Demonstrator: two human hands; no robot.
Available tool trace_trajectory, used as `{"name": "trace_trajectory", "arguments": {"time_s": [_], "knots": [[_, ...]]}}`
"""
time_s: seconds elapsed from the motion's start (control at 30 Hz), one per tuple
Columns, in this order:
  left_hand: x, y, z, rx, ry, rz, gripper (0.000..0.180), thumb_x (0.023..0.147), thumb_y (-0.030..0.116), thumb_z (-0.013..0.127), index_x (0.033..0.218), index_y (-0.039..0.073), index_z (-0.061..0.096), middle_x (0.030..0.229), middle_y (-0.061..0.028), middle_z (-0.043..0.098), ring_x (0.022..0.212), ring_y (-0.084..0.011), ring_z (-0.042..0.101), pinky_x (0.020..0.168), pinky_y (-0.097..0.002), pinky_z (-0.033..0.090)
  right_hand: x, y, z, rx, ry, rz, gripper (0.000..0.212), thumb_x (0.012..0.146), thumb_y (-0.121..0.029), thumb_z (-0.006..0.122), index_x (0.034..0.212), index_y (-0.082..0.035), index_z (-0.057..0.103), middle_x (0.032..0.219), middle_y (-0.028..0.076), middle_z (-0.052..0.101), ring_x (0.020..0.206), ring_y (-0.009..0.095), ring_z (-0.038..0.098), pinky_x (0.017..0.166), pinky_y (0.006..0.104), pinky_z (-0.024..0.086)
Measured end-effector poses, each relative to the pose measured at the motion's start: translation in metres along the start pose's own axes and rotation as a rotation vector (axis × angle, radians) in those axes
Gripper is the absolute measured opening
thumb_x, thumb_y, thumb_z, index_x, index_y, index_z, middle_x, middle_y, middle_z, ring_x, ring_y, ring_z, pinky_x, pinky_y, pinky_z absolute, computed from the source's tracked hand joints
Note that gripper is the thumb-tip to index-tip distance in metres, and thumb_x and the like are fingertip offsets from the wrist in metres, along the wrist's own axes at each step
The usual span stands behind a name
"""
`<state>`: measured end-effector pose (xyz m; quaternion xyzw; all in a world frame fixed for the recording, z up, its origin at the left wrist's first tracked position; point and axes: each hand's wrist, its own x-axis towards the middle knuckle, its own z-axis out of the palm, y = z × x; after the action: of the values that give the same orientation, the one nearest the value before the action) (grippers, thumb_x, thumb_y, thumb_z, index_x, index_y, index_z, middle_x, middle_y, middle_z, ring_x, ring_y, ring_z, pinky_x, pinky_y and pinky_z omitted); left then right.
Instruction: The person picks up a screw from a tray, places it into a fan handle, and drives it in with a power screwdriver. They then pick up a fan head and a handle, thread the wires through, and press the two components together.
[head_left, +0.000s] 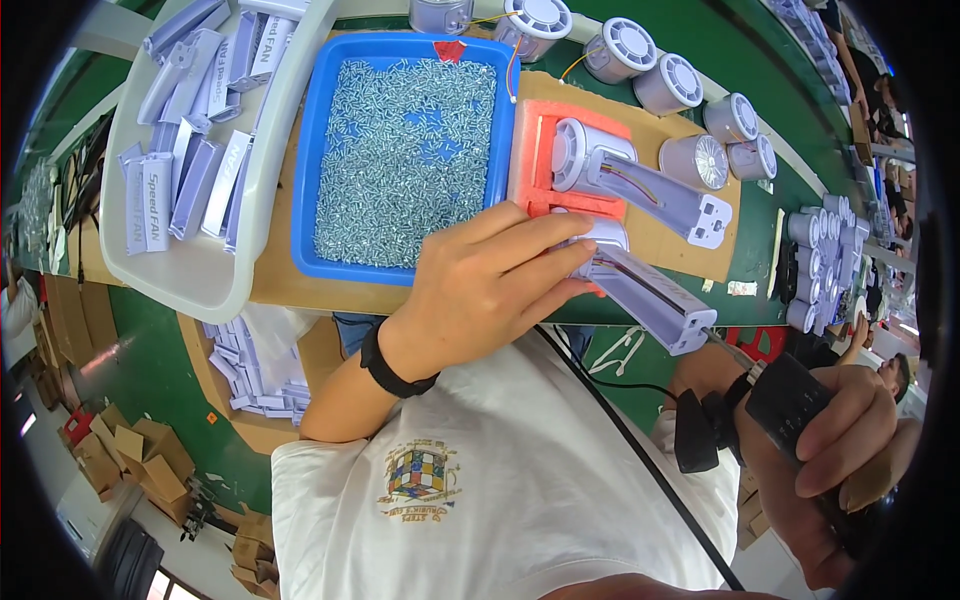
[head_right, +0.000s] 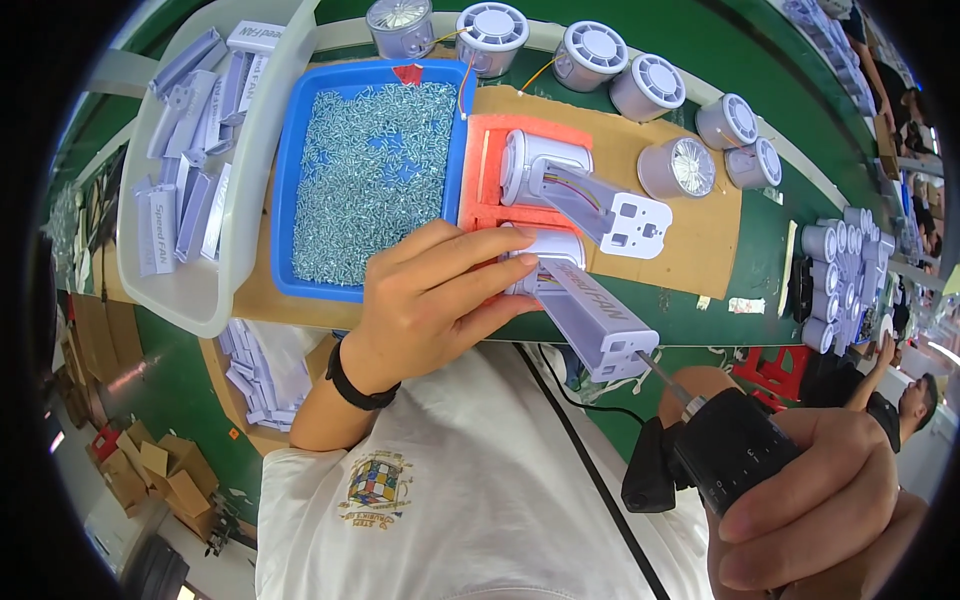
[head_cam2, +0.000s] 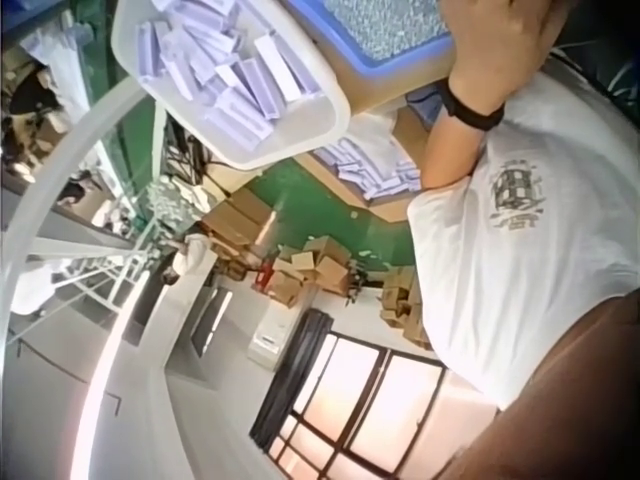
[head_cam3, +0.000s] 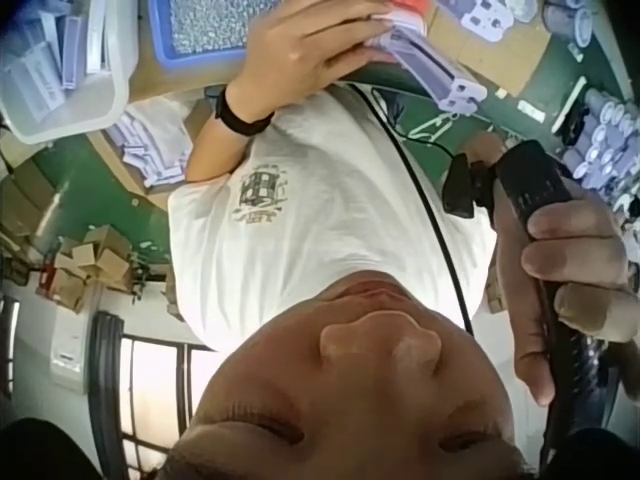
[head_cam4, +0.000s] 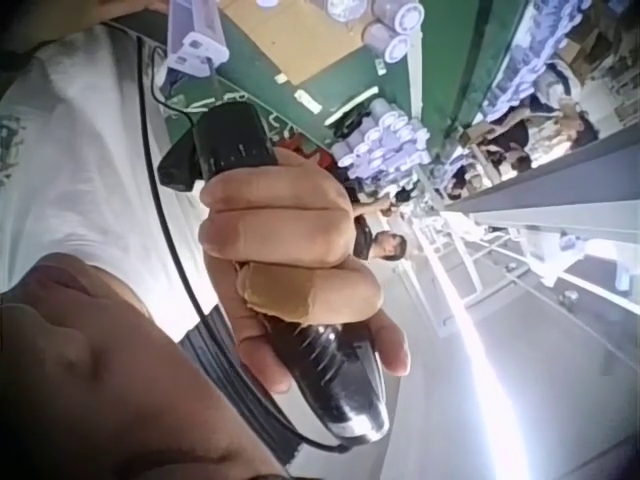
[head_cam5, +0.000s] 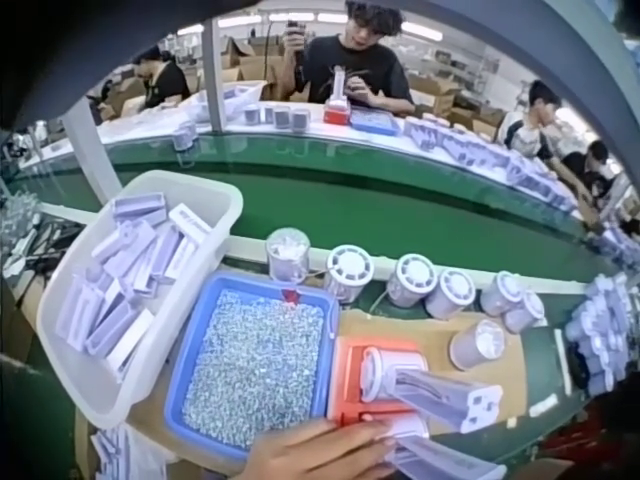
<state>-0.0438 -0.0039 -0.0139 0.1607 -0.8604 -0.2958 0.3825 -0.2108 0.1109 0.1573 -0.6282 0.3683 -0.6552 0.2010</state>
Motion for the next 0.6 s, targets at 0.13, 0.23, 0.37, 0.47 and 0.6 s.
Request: {"name": "trace_trajectory", "arguments": {"time_s": [0.13, 0.23, 0.37, 0.47, 0.6], "knots": [[0.000, -0.001, 0.000, 0.006, -0.001, 0.004, 0.037, 0.065, 0.019, 0.087, 0.098, 0.009, 0.076, 0.111, -0.0007, 0.073, 0.076, -0.0169, 0.063, 0.061, -0.0273, 0.053, -0.001, -0.003, 0.000, -0.036, -0.006, 0.013, 0.074, 0.105, -0.046, 0.046, 0.160, -0.004, 0.016, 0.086, 0.008, 0.052, 0.065, 0.022, 0.059, 0.050, 0.0386, 0.057], [-0.001, -0.002, 0.002, 0.005, 0.006, 0.011, 0.033, 0.068, 0.019, 0.084, 0.099, 0.010, 0.075, 0.108, 0.0012, 0.071, 0.077, -0.0158, 0.062, 0.059, -0.0271, 0.053, -0.002, -0.005, 0.001, -0.048, 0.005, 0.012, 0.074, 0.106, -0.046, 0.046, 0.160, -0.004, 0.016, 0.086, 0.007, 0.052, 0.065, 0.023, 0.059, 0.049, 0.0390, 0.057], [-0.001, -0.001, 0.000, 0.002, -0.002, 0.000, 0.037, 0.063, 0.019, 0.089, 0.096, 0.008, 0.076, 0.111, -0.0019, 0.074, 0.075, -0.0170, 0.064, 0.061, -0.0274, 0.053, -0.002, -0.007, 0.002, -0.062, 0.005, 0.039, 0.074, 0.106, -0.046, 0.046, 0.160, -0.005, 0.016, 0.086, 0.007, 0.052, 0.065, 0.023, 0.059, 0.050, 0.0396, 0.057], [-0.001, -0.001, 0.000, 0.002, -0.008, -0.003, 0.037, 0.063, 0.019, 0.089, 0.096, 0.008, 0.076, 0.111, -0.0019, 0.074, 0.075, -0.0170, 0.064, 0.061, -0.0274, 0.053, -0.003, -0.003, 0.006, -0.055, 0.008, 0.044, 0.075, 0.105, -0.046, 0.047, 0.160, -0.005, 0.016, 0.086, 0.007, 0.052, 0.065, 0.023, 0.059, 0.050, 0.0398, 0.056], [-0.002, -0.002, 0.001, 0.001, 0.002, 0.010, 0.037, 0.063, 0.018, 0.089, 0.096, 0.008, 0.076, 0.111, -0.0021, 0.074, 0.074, -0.0172, 0.063, 0.061, -0.0274, 0.053, 0.000, 0.004, 0.006, -0.020, -0.002, 0.033, 0.074, 0.105, -0.046, 0.049, 0.158, -0.004, 0.019, 0.086, 0.007, 0.053, 0.064, 0.023, 0.058, 0.050, 0.0397, 0.056]]}}
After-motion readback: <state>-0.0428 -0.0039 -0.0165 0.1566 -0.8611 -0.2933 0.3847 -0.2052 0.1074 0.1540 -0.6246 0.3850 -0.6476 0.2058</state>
